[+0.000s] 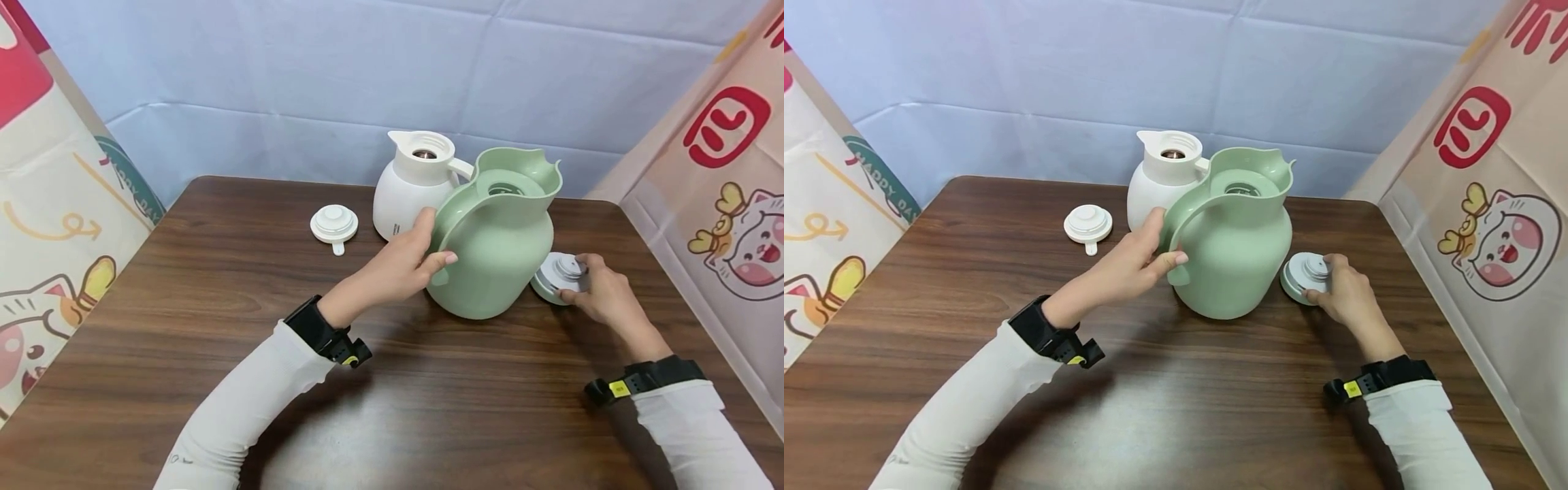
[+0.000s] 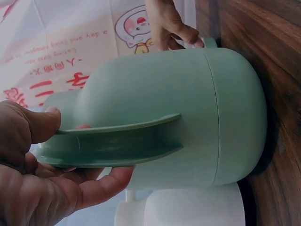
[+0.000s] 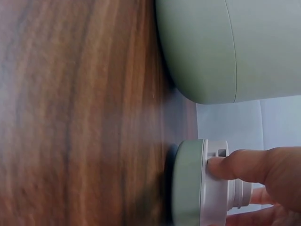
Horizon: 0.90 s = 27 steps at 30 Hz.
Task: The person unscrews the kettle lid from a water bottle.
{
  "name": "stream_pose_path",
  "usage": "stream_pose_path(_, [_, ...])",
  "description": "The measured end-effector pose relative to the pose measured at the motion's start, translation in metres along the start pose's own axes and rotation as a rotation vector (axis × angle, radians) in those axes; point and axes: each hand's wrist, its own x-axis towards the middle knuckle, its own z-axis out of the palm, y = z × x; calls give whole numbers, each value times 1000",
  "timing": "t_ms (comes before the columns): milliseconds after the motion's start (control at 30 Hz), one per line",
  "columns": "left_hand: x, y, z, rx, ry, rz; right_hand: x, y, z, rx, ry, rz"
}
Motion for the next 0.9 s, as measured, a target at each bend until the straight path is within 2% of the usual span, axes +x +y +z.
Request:
stream_pose_path(200, [11,2,7,-52,-24,23,3,6,-3,9,3,18])
stream_pose_path(333, [17,5,16,-65,-11,32,5,8,-3,17,19,14])
stream_pose_path(567, [38,15,36,-19,59,-2,16,16,-6,27,32,38])
stream_pose_path(767, [58,15,53,-6,145,-10,28,24,-8,33,35,71])
stream_pose_path(900, [70,15,60,-12,165,-19,35,32,-12,28,44,101])
